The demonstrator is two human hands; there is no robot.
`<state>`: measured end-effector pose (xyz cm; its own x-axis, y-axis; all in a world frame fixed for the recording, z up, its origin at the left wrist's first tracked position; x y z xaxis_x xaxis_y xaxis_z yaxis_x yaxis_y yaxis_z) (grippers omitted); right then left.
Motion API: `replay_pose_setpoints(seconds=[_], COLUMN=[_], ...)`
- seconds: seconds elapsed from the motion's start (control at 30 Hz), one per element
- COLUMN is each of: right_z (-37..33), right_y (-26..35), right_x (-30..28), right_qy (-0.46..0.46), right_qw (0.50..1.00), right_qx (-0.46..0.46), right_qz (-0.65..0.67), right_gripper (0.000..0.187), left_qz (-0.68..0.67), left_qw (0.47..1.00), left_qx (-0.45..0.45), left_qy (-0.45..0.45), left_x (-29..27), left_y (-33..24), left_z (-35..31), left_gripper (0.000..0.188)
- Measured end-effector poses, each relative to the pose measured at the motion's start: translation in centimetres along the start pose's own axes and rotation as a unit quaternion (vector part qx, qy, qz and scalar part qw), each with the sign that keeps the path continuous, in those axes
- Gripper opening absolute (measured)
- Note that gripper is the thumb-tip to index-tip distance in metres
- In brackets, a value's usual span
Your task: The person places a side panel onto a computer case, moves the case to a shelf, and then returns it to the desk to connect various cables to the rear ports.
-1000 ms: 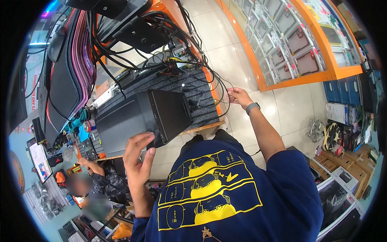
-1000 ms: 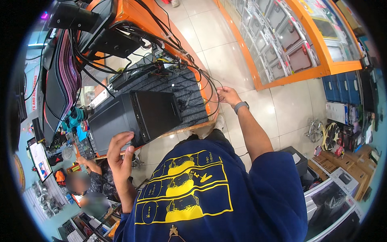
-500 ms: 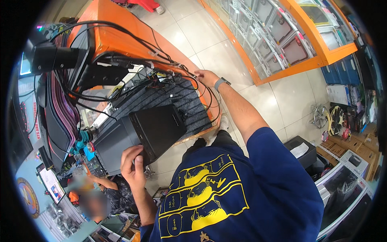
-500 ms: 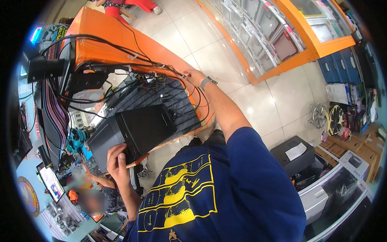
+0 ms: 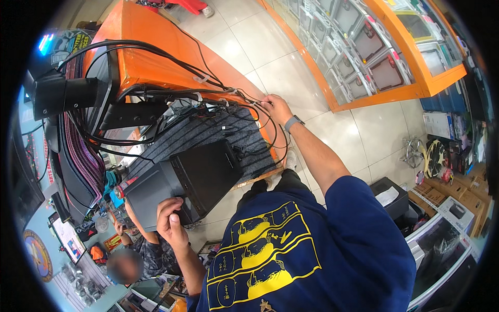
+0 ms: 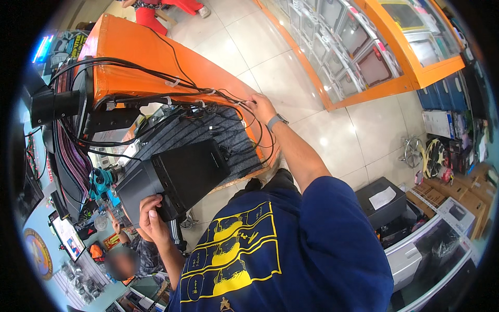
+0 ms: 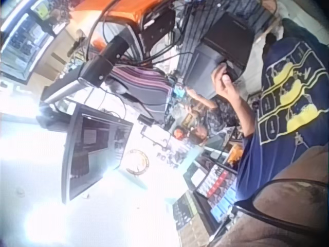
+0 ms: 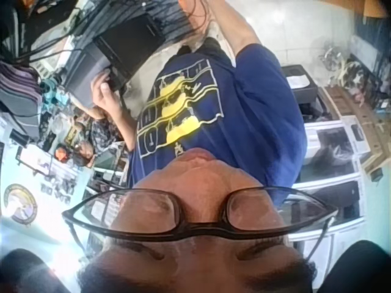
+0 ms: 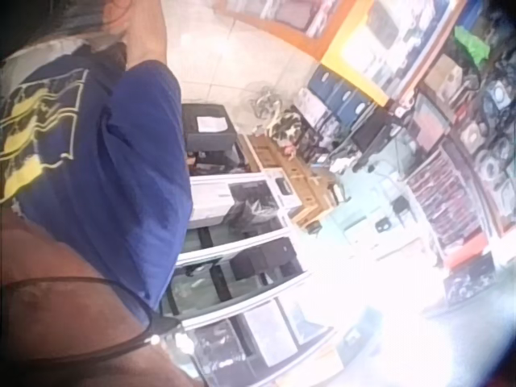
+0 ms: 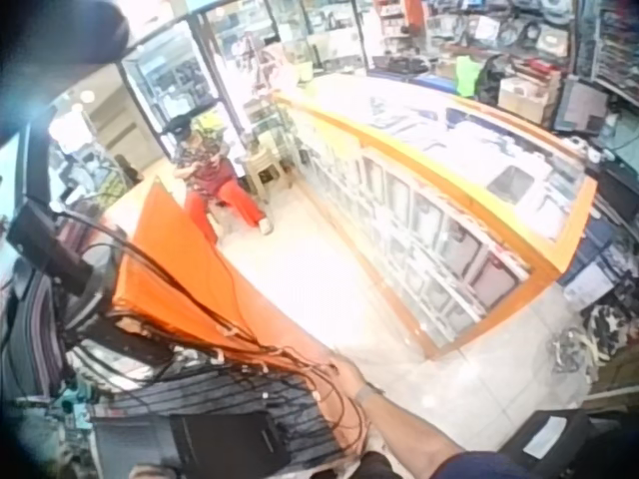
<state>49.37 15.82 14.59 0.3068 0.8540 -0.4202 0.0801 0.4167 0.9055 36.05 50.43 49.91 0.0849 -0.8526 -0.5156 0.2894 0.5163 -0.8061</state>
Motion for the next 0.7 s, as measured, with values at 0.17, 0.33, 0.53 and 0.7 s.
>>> replay_pose_setpoints(seconds=[0.17, 0.33, 0.53, 0.7], right_z=[-1.0, -2.0, 1.4, 4.8], right_y=[-4.9, -0.9, 5.8, 12.1], right_x=[-2.5, -7.8, -8.0, -6.5], right_qy=[-0.055, 0.142, 0.188, 0.165], right_qw=[0.958, 0.870, 0.939, 0.973], right_qx=[0.144, 0.231, 0.078, -0.082], right_qz=[0.242, 0.411, 0.278, 0.137], right_gripper=[0.015, 0.035, 0.057, 0.060], left_qz=[-0.008, 0.000, 0.008, 0.010], left_qw=[1.000, 1.000, 1.000, 1.000], left_qx=[0.003, -0.002, 0.005, -0.003], left_qy=[0.005, 0.005, 0.024, 0.022], left_x=[0.0, -0.2, 0.0, 0.0], left_y=[0.0, -0.1, -0.3, -0.3], left_z=[0.3, -0.2, 0.2, 0.1], left_gripper=[0.033, 0.032, 0.030, 0.029])
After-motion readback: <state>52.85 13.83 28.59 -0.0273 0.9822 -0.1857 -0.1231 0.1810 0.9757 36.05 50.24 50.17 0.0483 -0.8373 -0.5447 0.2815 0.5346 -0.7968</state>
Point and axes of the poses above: each hand's wrist, its own z-axis towards the middle knuckle, its own x-axis out of the palm, y = z × x, the point moved 3 cm from there along z, towards the middle knuckle, and after that the axes turned 6 degrees about -y, right-handed, at the moved point
